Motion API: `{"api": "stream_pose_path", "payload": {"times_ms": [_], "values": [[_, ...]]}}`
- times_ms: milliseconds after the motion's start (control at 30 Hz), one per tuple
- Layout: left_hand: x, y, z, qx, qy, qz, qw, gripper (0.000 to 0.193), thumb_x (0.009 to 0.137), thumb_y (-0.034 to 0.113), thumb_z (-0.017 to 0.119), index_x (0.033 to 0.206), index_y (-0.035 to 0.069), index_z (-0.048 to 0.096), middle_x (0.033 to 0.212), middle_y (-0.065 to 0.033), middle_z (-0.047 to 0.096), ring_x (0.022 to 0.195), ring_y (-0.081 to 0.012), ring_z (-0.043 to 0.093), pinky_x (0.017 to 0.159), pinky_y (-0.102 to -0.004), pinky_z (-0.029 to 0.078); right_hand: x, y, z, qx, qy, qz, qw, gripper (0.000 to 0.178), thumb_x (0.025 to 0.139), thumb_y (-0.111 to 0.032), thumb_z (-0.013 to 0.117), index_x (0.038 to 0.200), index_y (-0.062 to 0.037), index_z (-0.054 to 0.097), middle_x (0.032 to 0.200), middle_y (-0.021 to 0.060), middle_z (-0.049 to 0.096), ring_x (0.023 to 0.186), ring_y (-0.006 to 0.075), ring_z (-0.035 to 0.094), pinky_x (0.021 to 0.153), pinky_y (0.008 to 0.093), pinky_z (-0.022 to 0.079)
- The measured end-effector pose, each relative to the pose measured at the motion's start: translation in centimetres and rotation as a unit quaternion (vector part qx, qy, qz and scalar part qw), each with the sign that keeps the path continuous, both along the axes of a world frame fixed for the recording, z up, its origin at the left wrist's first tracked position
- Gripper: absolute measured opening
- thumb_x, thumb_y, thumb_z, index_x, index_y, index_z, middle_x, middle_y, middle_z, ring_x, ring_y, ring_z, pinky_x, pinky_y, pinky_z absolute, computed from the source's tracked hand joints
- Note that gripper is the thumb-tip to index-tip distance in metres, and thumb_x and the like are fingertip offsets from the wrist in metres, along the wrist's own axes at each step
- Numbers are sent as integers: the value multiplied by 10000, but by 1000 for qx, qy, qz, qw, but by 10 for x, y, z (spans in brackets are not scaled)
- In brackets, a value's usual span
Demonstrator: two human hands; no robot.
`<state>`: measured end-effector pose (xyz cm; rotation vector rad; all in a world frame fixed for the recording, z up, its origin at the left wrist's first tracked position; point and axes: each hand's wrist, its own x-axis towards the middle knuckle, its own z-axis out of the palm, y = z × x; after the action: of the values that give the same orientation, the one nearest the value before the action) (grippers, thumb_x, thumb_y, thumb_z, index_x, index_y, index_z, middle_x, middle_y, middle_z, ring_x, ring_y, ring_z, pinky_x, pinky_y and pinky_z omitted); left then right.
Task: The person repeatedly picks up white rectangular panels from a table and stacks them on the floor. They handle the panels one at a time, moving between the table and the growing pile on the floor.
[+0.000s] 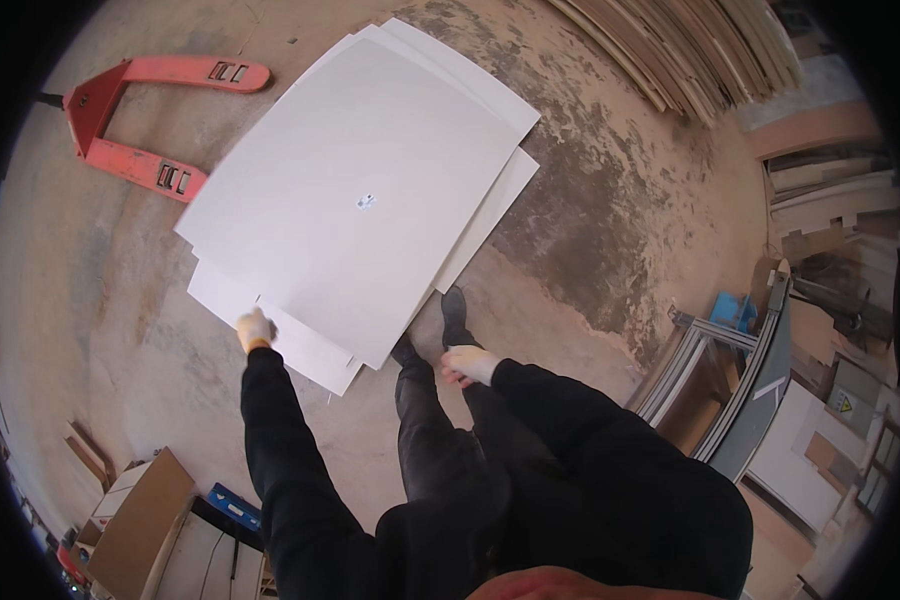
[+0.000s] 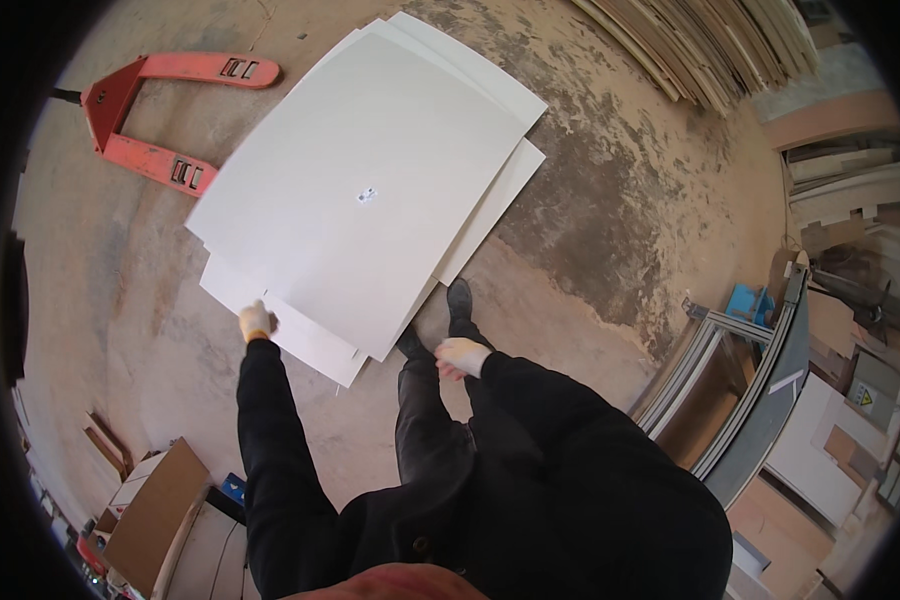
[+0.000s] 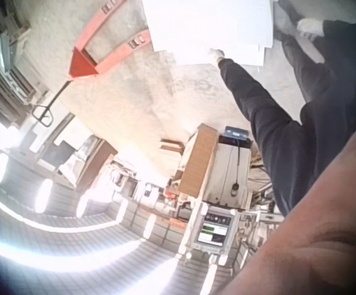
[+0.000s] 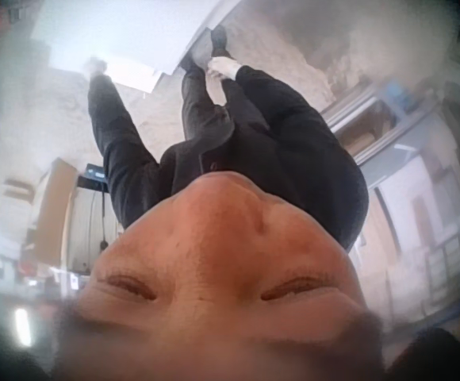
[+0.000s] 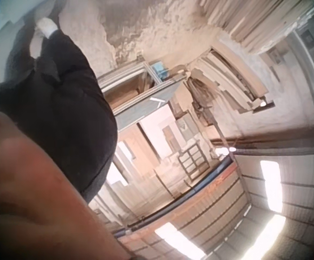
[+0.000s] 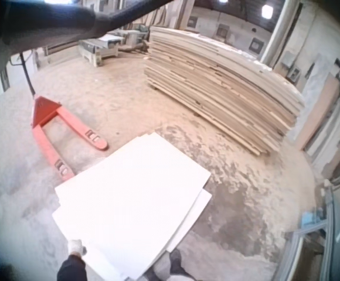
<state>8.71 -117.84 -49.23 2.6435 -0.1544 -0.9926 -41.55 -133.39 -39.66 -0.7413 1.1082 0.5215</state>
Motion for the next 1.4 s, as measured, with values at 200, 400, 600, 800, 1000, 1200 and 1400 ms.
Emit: {"api": "stream_pose_path", "payload": {"times_ms": [200, 400, 600, 800, 1000, 1200, 1400], "values": [[-139, 95, 12, 270, 52, -468, 840, 256, 838, 216, 643, 1020, 76, 757, 1023, -174, 730, 969, -290, 719, 830, -408, 574, -144, 21, 18, -86, 130, 125, 980, 266, 961, -262, 507, 1085, -53, 615, 835, 63, 664, 701, 171, 646, 548, 338, 541], [-289, 92, 36, 197, 206, -412, 865, 371, 814, 345, 645, 1041, 72, 752, 1090, -180, 715, 1054, -346, 680, 925, -406, 528, -250, 89, 31, -188, 167, 171, 953, 334, 939, -260, 486, 1108, -29, 658, 980, 175, 697, 887, 311, 673, 735, 423, 547], [-359, 22, 103, -106, 157, -235, 953, 382, 822, 301, 601, 989, -19, 728, 972, -239, 717, 980, -346, 690, 868, -412, 521, -289, 130, 50, -200, 238, 214, 926, 610, 950, -486, 458, 1227, 24, 647, 1248, 282, 620, 1191, 419, 583, 1022, 450, 444], [-367, 4, 129, -17, 124, -512, 850, 326, 876, 321, 548, 859, 49, 725, 745, -106, 696, 691, -254, 660, 627, -430, 521, -345, 130, 69, -284, 73, 268, 918, 488, 973, -452, 453, 1145, -56, 680, 1197, 242, 646, 1154, 377, 600, 980, 485, 463], [-481, -96, 116, 97, -44, -869, 483, 339, 904, 372, 562, 1025, 98, 720, 935, -127, 720, 865, -295, 699, 724, -477, 544, -471, 149, 61, -496, -14, 93, 863, 490, 988, -446, 440, 1050, -31, 693, 1031, 197, 702, 962, 370, 662, 851, 471, 495], [-677, -222, 124, 42, -73, -964, 254, 344, 916, 358, 585, 1130, 108, 683, 1067, -140, 702, 966, -307, 689, 792, -488, 549, -624, 224, 77, -210, 140, -547, 798, 431, 964, -436, 500, 1134, -63, 633, 1000, 130, 717, 872, 254, 701, 685, 404, 554], [-910, -315, 143, 4, 371, -505, 780, 340, 887, 127, 544, 1209, 17, 544, 989, -195, 637, 776, -357, 692, 602, -455, 571, -690, 282, 103, -149, 147, -792, 573, 492, 984, -462, 463, 1246, -61, 573, 960, 177, 727, 803, 276, 721, 639, 416, 573]]}}
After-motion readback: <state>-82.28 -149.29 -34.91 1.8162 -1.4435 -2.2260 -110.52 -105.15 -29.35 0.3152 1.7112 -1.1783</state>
